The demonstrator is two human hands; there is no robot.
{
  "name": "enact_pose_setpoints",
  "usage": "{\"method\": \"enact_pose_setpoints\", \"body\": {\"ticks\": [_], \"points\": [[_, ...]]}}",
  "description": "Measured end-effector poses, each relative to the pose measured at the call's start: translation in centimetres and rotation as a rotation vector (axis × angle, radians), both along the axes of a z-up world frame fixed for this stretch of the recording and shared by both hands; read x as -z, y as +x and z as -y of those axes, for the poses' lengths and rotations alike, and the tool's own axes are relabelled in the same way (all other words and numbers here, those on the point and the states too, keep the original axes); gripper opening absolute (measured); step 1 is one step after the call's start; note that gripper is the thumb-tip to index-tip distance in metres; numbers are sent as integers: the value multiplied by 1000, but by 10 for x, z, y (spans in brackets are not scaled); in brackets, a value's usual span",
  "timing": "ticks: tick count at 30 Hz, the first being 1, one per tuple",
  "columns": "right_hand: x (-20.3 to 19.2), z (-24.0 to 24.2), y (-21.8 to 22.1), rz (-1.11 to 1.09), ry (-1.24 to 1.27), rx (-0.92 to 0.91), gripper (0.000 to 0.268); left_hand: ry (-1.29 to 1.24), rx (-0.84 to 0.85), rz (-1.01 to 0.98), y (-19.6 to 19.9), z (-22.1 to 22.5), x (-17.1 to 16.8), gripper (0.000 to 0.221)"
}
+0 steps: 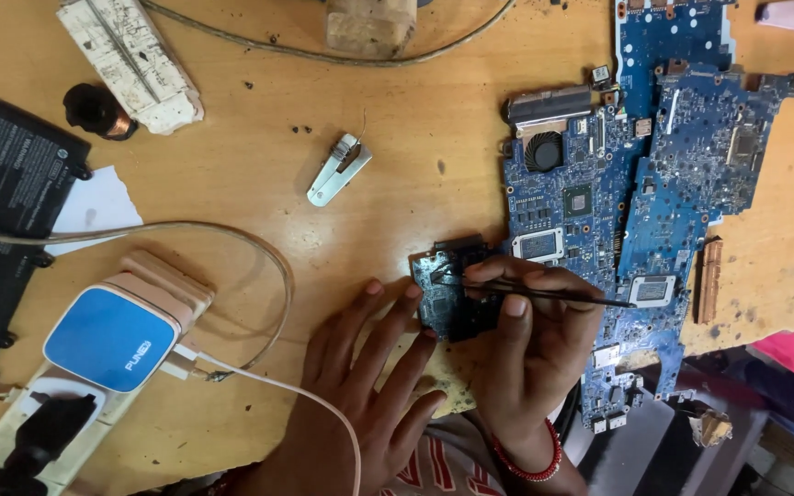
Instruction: Repairing a laptop motherboard by inspecting and manipulating small connectors with a precision tool.
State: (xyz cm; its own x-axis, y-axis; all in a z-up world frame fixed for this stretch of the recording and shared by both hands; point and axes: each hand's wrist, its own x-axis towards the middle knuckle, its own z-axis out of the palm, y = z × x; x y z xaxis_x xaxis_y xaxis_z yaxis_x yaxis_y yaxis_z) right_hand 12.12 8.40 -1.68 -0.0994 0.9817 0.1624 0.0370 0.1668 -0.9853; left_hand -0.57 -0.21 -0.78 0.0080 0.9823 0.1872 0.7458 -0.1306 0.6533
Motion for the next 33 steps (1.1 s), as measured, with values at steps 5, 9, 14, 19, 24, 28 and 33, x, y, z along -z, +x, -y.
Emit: {"method": "enact_pose_setpoints", "body": {"ticks": [5, 9, 14, 19, 24, 28, 33], "points": [[0, 0, -2, -5, 24, 41, 10, 4, 2, 3, 0, 0, 1, 35], [-2, -1, -1, 77, 74, 72, 15, -7, 12, -1, -2, -1, -1, 36], [13, 4, 12, -58, 148, 19, 19, -15, 15, 3, -1, 1, 0, 36], [-3, 8, 13, 205, 204, -53, 20, -4, 1, 9, 0, 3, 3, 37], [-8, 4, 16, 361, 312, -103, 16, -24, 8, 1, -1, 2, 1, 37], [-11, 6, 13, 398, 351, -97, 13, -24, 14, -15, -3, 1, -1, 38], [-17, 3, 5, 398, 392, -129, 13, -45, -11, 18, -1, 3, 0, 35]]}}
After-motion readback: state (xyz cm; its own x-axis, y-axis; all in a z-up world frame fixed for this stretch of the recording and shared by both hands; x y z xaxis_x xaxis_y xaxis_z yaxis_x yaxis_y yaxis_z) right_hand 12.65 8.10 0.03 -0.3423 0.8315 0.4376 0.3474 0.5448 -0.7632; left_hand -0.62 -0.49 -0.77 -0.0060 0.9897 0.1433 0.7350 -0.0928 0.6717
